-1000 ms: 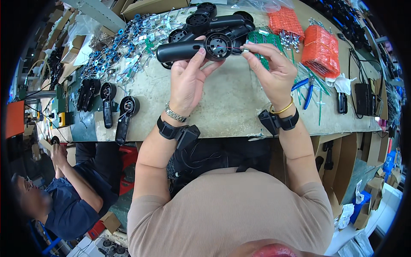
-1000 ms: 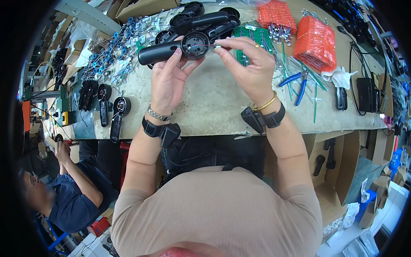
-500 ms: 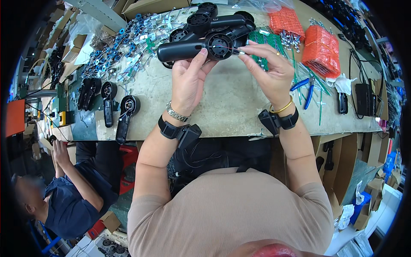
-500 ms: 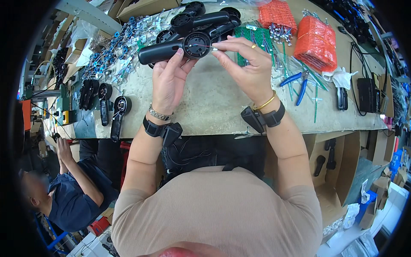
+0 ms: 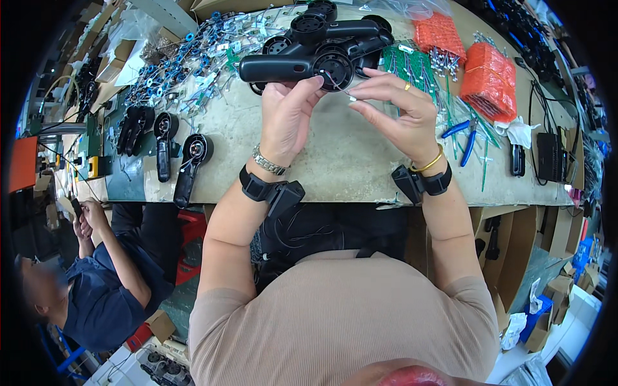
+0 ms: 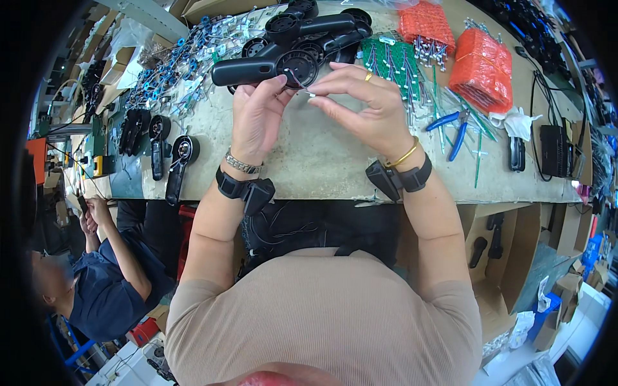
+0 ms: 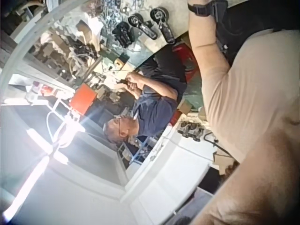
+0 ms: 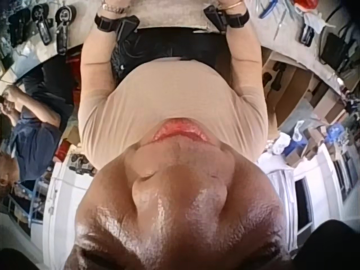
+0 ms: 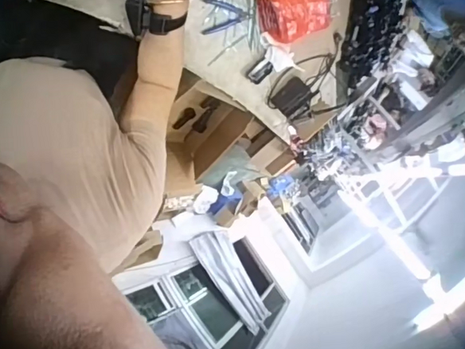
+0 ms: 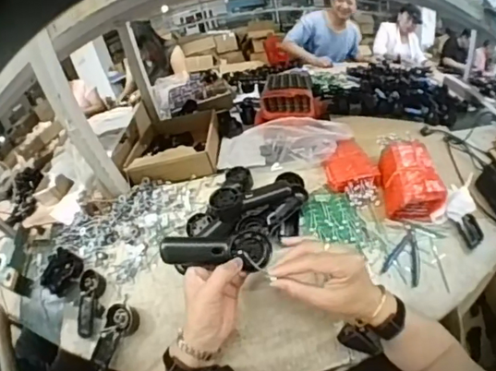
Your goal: Assembling plastic mechanical components by hand at a factory workbench.
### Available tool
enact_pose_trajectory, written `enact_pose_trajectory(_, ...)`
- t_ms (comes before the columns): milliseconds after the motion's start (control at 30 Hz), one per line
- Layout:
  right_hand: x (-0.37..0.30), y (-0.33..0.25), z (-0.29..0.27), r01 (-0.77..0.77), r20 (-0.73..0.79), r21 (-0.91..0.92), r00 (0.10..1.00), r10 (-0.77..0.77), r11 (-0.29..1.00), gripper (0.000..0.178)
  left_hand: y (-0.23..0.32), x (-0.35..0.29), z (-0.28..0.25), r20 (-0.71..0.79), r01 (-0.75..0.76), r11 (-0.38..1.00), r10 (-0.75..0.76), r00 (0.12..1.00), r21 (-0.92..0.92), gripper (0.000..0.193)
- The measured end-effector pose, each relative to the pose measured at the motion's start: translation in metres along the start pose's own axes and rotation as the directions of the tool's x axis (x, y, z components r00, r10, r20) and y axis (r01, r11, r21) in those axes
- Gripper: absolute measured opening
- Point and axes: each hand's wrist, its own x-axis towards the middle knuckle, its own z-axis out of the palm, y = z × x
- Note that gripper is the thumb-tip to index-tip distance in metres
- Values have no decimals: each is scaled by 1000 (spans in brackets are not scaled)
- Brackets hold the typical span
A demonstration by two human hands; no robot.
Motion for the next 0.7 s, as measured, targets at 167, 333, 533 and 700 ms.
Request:
enact_pose_trajectory(167, 0, -1, 1, -8, 6, 20, 1000, 8, 1000, 18, 1, 0, 1, -41, -40, 999, 40, 998, 18, 18)
enact_pose_trajectory(333, 0, -1, 1, 0, 21, 18, 1000, 0, 1000, 18, -3, 1, -1, -68, -36, 999, 37, 997, 24, 19)
enact_pose_trajectory(533, -1, -1, 4, 1, 42, 36, 999, -3, 999, 17, -2, 1, -2, -86, 3, 997, 4, 996, 79, 20)
enact_pose_trajectory(700, -2, -1, 6, -6, 62, 49, 998, 3, 999, 17, -4, 1, -4, -106, 11, 994, 1, 994, 113, 22)
